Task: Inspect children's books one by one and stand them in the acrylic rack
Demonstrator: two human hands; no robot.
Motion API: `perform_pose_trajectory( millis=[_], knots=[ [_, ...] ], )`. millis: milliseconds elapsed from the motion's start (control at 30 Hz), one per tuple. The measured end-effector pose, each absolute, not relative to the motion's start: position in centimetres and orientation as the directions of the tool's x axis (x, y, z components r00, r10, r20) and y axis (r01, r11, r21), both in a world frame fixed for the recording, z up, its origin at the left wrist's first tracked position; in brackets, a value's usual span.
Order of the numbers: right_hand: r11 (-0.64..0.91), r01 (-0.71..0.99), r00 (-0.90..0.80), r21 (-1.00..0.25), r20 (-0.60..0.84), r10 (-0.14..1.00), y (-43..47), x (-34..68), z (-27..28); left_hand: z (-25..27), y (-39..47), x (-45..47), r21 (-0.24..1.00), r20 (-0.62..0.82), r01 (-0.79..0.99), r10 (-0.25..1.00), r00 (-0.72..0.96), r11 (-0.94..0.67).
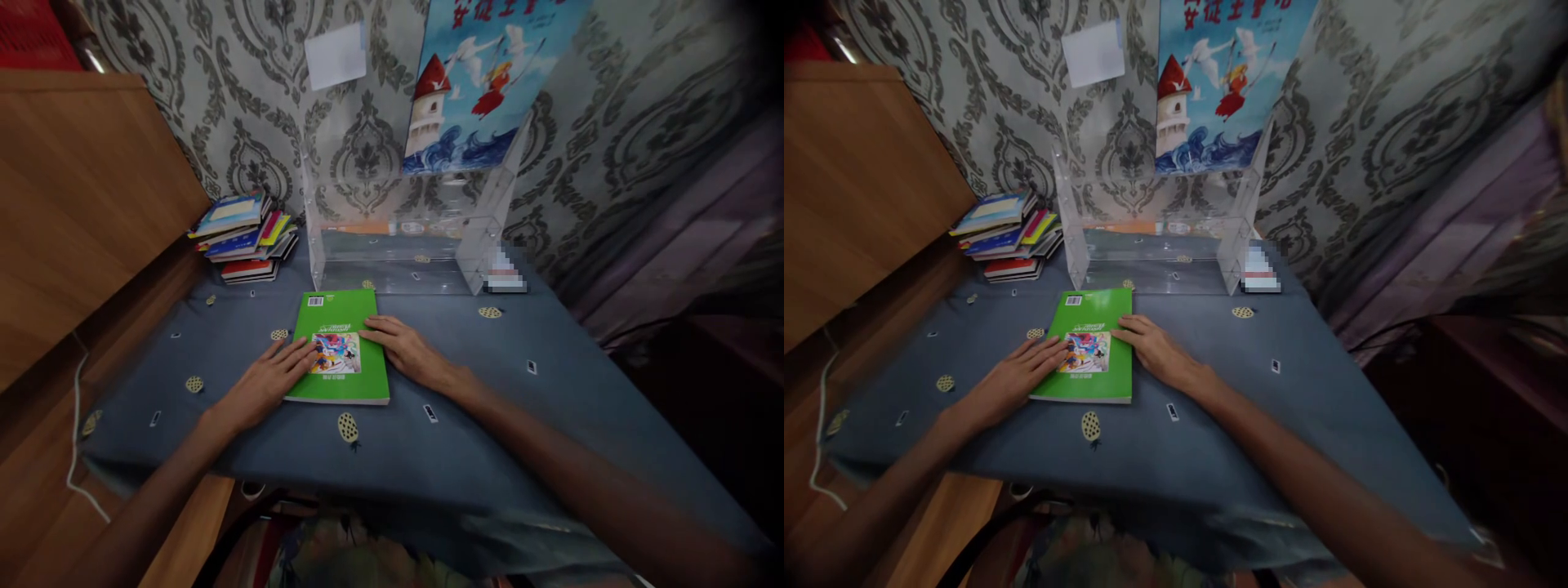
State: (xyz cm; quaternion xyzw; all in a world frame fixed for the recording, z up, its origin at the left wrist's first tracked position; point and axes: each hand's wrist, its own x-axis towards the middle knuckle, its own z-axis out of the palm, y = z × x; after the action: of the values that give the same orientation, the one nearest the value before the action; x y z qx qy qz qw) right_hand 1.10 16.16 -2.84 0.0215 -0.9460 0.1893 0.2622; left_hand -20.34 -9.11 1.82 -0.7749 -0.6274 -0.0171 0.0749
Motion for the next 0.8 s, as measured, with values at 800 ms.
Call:
perform_pose_trajectory(
  millis=[800],
  knots=[
    [0.893,-0.032,-0.805,-0.450,0.541,0.244,15.0,2.0,-2.7,0.4,8.7,-19.4,0.066,0.232,0.981,0.959,0.165,-0.185]
  ],
)
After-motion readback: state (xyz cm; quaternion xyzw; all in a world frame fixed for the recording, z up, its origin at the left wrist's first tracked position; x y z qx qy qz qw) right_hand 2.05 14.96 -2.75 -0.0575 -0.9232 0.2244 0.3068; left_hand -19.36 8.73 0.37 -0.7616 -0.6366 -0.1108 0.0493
